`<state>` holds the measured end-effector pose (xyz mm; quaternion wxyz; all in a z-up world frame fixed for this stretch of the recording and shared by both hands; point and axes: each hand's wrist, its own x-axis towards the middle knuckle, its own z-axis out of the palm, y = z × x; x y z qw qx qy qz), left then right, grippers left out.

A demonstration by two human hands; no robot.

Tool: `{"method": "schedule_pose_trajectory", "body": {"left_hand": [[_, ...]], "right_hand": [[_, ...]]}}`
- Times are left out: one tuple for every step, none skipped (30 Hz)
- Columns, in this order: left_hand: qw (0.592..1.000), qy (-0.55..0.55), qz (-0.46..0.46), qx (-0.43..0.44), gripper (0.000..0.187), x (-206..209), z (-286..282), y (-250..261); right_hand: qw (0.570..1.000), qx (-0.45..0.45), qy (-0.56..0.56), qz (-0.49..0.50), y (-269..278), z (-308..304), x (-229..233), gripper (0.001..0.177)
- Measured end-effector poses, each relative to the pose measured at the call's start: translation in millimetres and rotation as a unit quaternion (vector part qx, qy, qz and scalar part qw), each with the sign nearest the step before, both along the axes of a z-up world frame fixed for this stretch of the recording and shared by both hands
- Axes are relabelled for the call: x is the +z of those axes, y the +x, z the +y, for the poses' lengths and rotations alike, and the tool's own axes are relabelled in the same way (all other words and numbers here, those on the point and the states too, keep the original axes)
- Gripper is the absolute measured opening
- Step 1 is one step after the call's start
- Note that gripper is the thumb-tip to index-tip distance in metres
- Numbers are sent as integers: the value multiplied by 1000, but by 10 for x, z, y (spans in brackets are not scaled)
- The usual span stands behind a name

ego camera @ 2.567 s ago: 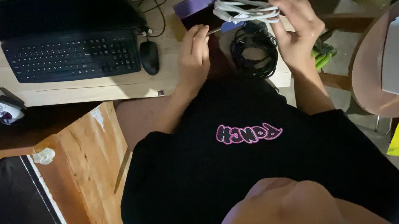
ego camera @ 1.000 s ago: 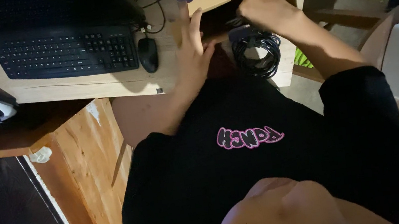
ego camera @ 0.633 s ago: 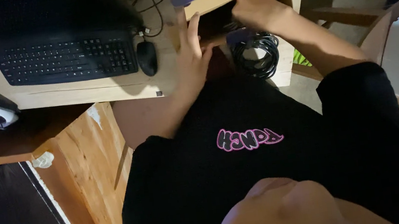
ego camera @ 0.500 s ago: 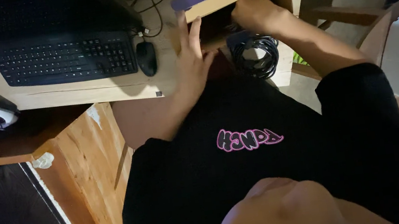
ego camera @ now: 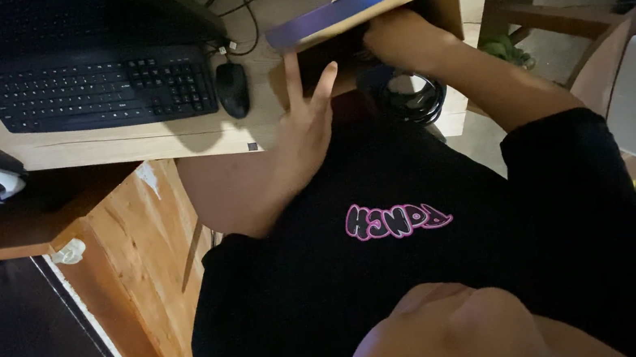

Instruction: Unboxing a new device and organizing its cables at a desk.

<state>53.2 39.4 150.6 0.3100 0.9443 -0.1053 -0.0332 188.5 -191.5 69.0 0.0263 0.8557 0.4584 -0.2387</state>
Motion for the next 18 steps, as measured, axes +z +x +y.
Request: {"method": "schedule_pose_trajectory", "body": {"left_hand": [[998, -68, -1, 16, 74, -39, -3, -32], [998, -68, 0, 17, 74, 4, 8, -26], [999, -42, 8, 9, 73, 47, 22, -15], [1000, -16, 16, 1, 71, 90, 36, -4], [1000, -16, 16, 1, 71, 132, 32, -1], [998, -19, 58, 2, 72, 173, 27, 1], [995, -24, 100, 1, 72, 213, 19, 0], [995, -25, 100, 1, 72, 205, 13, -6], [994, -19, 104, 0, 73, 198, 5, -16], [994, -13, 109, -1, 74, 190, -4, -24], [994, -13, 110, -2, 74, 116, -12, -50], [995, -24, 92, 3, 74, 43, -21, -76], [997, -35, 74, 7, 73, -30, -33, -104], [997, -36, 75, 6, 73, -47, -40, -109], [997, -23, 74, 18, 73, -62, -40, -111], [997, -10, 73, 29, 72, -74, -39, -116], [997, -9, 72, 29, 72, 42, -21, -81], [997, -9, 75, 15, 71, 160, -3, -48]], "right_hand": [[999, -26, -12, 26, 0, 30, 1, 13], [999, -26, -11, 27, 4, 41, 7, 13], [996, -37, -59, 62, 10, 54, 13, 15], [988, -48, -107, 97, 18, 68, 20, 18], [988, -48, -107, 97, 27, 64, -9, 18], [982, -49, -141, 119, 36, 58, -39, 20], [973, -51, -174, 142, 38, 45, -66, 24], [973, -52, -175, 142, 20, -15, -283, 24], [980, -77, -131, 129, -5, -81, -499, 32], [984, -102, -86, 116, -31, -148, -716, 41], [984, -103, -86, 117, -27, -124, -644, 41], [979, -134, -87, 129, -24, -101, -572, 40], [972, -166, -87, 140, -21, -79, -500, 39], [972, -167, -87, 141, 3, -45, -336, 39], [969, -151, -114, 161, 30, -1, -172, 40], [964, -135, -141, 181, 55, 42, -7, 40], [964, -135, -140, 180, 61, 60, 112, 40], [953, -160, -159, 204, 65, 78, 232, 38]]}}
